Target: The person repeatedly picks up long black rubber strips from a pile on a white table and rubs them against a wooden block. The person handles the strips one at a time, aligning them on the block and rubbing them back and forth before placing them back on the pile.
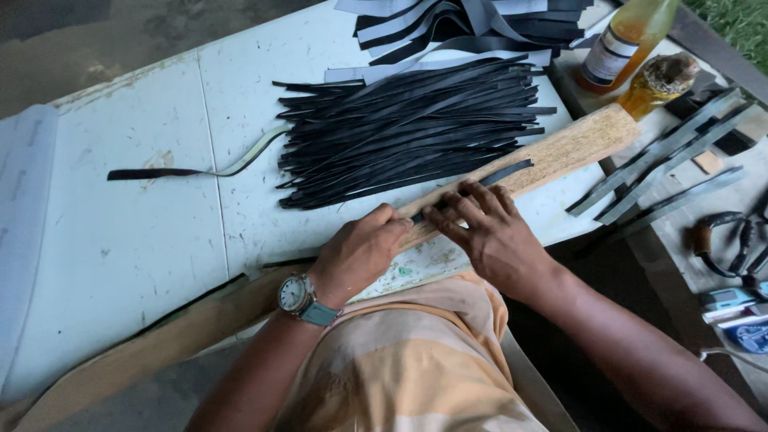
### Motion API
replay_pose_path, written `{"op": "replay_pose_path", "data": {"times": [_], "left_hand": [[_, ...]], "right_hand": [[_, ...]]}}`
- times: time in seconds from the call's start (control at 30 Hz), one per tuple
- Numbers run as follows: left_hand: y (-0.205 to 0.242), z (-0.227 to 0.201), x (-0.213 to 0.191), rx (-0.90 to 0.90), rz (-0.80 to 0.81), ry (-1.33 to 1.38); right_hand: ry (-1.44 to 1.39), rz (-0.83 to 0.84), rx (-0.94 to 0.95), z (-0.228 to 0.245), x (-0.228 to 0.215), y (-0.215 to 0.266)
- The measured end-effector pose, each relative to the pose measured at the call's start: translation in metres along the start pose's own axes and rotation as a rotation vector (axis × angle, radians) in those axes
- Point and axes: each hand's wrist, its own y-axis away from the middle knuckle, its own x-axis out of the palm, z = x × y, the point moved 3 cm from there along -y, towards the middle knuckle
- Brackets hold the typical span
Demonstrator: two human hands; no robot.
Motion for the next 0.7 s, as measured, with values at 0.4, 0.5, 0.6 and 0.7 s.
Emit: {"op": "replay_pose_path", "data": {"times": [0.4,0.5,0.6,0.7], "left_hand": [[0.036,0.009,-0.012,-0.02,-0.039,0.003],[0.035,0.01,-0.01,-0.028,-0.018,-0.028],[0.032,0.008,-0.011,-0.056,0.005,-0.038],[0.032,0.005,-0.013,-0.118,0.034,-0.03]], "right_hand": [[-0.178,0.011,-0.023,0.012,0.005,-0.008],[-0.101,0.069,-0.02,0.015,0.007,-0.009],[-0.104,0.121,0.006,0.018,0.01,-0.01],[-0.096,0.061,-0.005,0.025,0.013,-0.011]]}}
